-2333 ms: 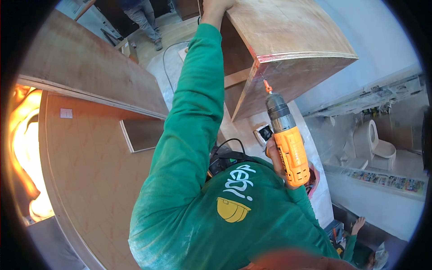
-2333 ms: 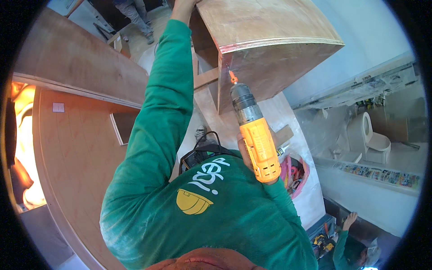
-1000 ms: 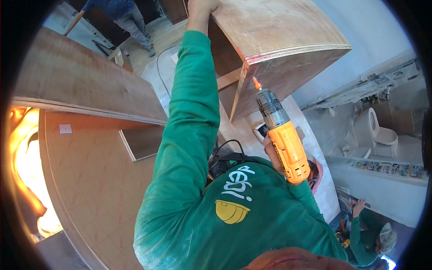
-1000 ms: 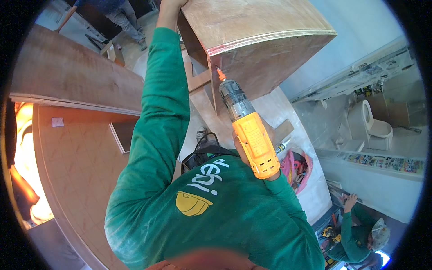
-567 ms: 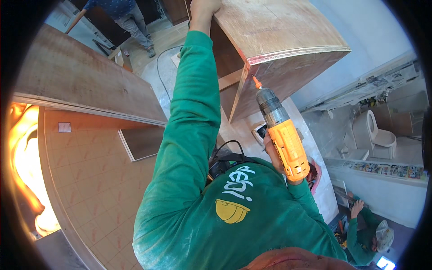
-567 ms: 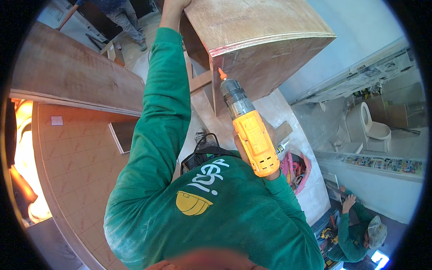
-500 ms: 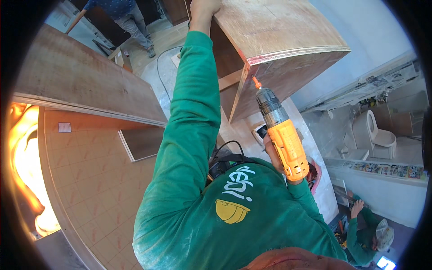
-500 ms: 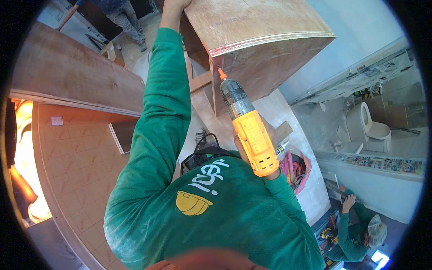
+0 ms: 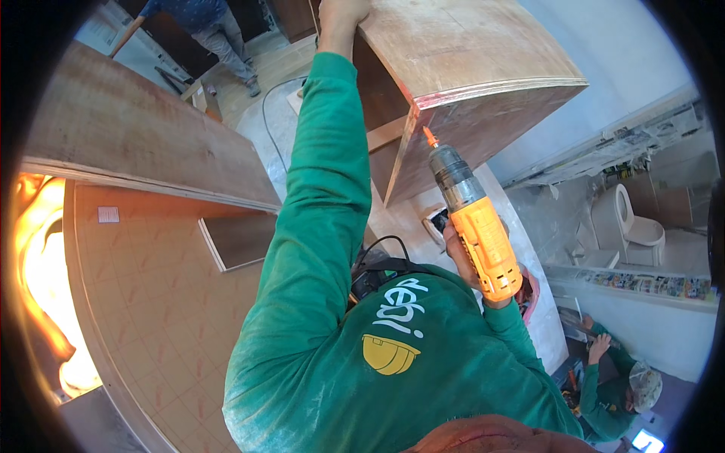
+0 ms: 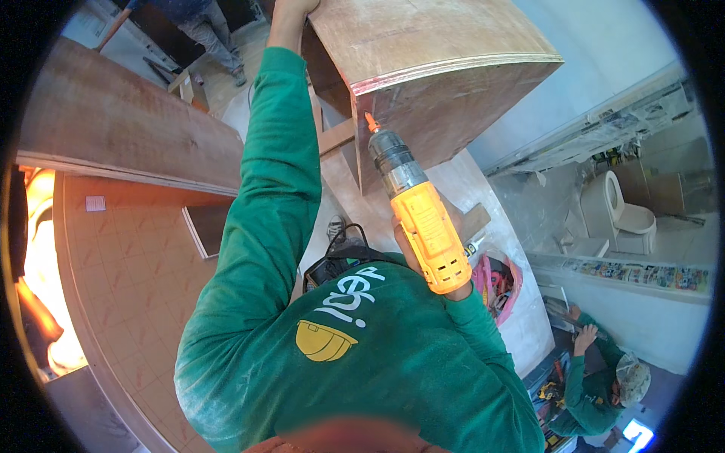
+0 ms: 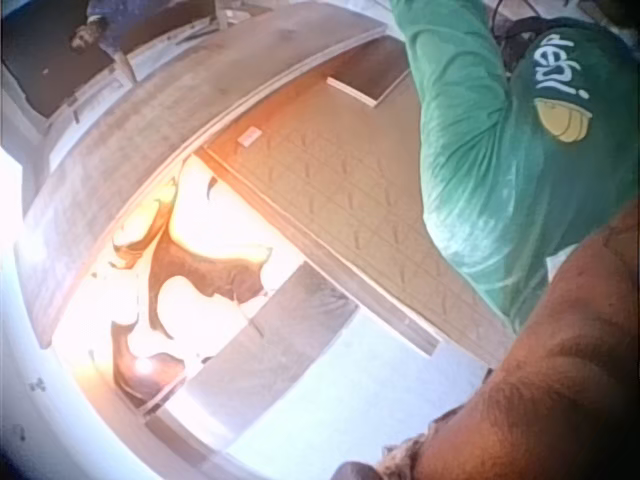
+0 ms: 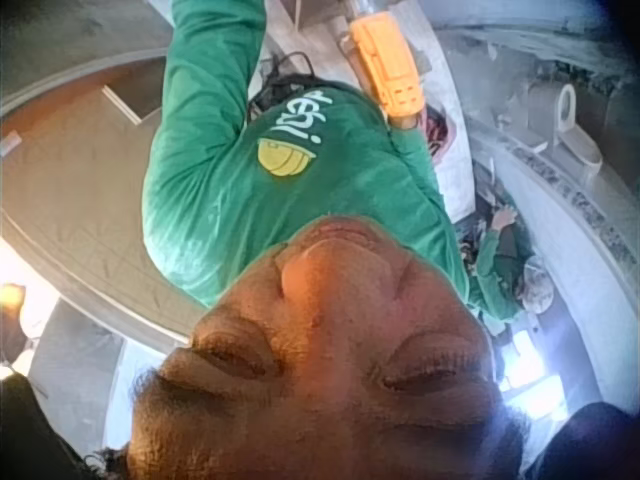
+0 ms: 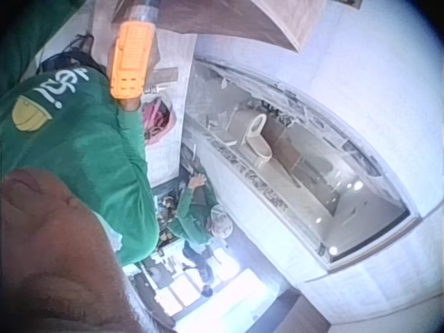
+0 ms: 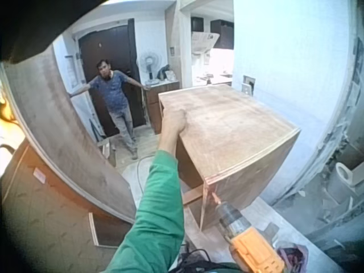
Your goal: The person fits wooden panels together to form a cabinet frame, uses a saw to trim a piece of wood, and secures the wooden panels with a drill and screws.
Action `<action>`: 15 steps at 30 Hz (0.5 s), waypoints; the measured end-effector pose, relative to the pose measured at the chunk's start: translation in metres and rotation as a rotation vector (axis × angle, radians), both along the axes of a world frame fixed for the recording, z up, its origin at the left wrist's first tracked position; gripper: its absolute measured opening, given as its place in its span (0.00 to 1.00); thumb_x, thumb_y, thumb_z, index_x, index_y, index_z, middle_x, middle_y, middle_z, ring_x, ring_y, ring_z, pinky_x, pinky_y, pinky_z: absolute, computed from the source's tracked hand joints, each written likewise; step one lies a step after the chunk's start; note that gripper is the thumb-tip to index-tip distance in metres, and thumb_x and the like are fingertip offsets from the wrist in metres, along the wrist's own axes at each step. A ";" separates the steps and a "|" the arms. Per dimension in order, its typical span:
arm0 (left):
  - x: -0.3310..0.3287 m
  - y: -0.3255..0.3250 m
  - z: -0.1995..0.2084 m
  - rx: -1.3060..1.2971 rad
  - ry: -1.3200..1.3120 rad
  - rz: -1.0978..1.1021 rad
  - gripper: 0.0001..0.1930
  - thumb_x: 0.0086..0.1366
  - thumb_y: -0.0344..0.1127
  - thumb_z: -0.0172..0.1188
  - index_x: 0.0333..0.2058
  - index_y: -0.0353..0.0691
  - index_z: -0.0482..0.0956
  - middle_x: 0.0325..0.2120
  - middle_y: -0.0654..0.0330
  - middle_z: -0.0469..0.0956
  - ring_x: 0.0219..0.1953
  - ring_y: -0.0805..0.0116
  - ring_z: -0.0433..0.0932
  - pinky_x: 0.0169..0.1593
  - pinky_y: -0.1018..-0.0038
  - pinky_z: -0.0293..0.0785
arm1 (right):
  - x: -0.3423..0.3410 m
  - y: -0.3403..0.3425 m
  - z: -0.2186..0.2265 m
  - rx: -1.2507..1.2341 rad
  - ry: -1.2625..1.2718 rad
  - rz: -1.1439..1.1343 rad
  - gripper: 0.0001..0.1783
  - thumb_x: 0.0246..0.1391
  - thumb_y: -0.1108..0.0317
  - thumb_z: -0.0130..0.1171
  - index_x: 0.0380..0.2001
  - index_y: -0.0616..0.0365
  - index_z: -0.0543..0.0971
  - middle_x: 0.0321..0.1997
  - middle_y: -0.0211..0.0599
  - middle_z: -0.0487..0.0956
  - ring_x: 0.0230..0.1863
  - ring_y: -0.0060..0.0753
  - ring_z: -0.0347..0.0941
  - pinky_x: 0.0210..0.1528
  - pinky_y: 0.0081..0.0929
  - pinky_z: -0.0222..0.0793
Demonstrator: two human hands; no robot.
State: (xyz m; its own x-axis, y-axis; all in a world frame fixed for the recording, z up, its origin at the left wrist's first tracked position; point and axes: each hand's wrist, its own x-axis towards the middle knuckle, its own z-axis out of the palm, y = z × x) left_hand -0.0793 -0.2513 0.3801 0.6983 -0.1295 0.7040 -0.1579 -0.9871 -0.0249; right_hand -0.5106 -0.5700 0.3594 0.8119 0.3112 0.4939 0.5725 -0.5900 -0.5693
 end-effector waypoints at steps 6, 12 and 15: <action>-0.012 -0.007 0.006 -0.088 0.018 0.033 0.13 0.59 0.36 0.56 0.34 0.41 0.89 0.35 0.46 0.86 0.42 0.50 0.86 0.49 0.57 0.80 | 0.002 0.002 -0.005 0.040 0.011 -0.007 0.10 0.51 0.73 0.69 0.39 0.58 0.84 0.34 0.42 0.84 0.35 0.49 0.81 0.38 0.38 0.76; -0.027 -0.012 0.021 -0.088 0.153 0.058 0.13 0.60 0.35 0.55 0.36 0.41 0.89 0.38 0.45 0.86 0.45 0.48 0.85 0.51 0.56 0.80 | 0.013 -0.004 -0.006 -0.169 -0.041 -0.044 0.09 0.53 0.71 0.68 0.38 0.58 0.83 0.34 0.42 0.83 0.34 0.51 0.80 0.38 0.39 0.76; -0.025 -0.012 0.019 -0.077 0.150 0.039 0.14 0.61 0.35 0.55 0.37 0.39 0.89 0.39 0.44 0.86 0.47 0.47 0.84 0.53 0.54 0.79 | 0.012 -0.003 -0.006 -0.103 -0.008 -0.067 0.10 0.51 0.71 0.68 0.38 0.57 0.83 0.35 0.42 0.82 0.35 0.51 0.80 0.39 0.39 0.77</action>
